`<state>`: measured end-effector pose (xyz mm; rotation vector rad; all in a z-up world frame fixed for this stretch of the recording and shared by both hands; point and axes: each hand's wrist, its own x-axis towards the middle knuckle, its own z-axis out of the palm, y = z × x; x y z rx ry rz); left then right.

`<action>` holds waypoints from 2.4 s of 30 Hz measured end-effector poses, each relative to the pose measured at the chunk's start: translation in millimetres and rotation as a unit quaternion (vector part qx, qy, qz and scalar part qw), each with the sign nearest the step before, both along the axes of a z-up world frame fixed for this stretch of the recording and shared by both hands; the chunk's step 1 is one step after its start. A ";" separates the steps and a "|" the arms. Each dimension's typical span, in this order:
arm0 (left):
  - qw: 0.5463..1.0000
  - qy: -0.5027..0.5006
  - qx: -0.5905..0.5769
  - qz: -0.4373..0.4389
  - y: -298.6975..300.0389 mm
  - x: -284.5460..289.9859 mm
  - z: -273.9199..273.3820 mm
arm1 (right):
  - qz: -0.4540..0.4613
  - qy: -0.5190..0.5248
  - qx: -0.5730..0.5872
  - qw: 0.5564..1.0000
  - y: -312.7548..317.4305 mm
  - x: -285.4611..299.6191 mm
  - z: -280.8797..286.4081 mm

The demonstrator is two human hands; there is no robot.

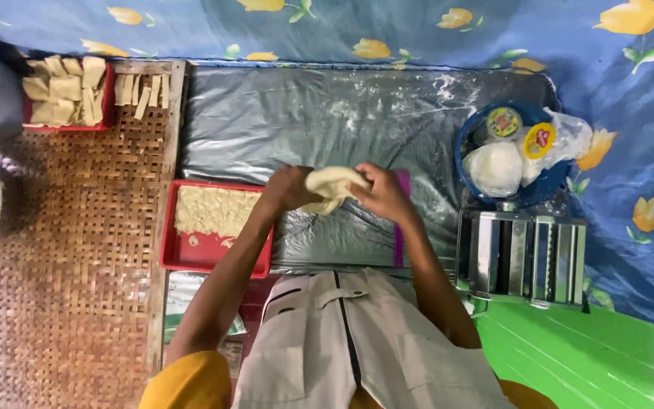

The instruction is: Kneading and folding a large piece of dough on a floured surface at a kitchen workstation.

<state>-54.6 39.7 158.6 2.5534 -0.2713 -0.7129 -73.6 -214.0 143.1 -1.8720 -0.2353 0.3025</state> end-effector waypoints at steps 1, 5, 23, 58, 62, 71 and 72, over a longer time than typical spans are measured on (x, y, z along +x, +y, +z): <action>1.000 0.001 0.003 0.001 -1.5 -1.3 4.3 | 0.001 0.001 0.003 1.000 -0.9 7.7 10.4; 0.964 0.133 -0.170 0.154 -17.6 -3.8 43.5 | -0.011 0.103 0.128 0.986 -3.2 35.8 60.1; 0.619 0.317 -0.514 0.502 -72.9 52.0 -78.5 | -0.017 -0.192 -0.187 0.963 28.0 33.3 -39.4; 0.851 -0.346 0.151 0.366 -76.2 92.5 -140.9 | -0.288 -0.154 -0.400 0.856 84.0 108.0 -103.5; 0.858 -0.314 0.155 0.375 -74.8 99.0 -126.8 | -0.311 -0.173 -0.397 0.846 82.0 113.0 -111.6; 0.828 -0.353 -0.079 0.429 -75.7 74.4 -123.9 | -0.358 -0.098 -0.169 0.913 58.1 101.0 -133.7; 0.817 -0.359 -0.113 0.436 -80.9 69.4 -118.3 | -0.388 -0.116 -0.143 0.903 58.6 95.3 -133.3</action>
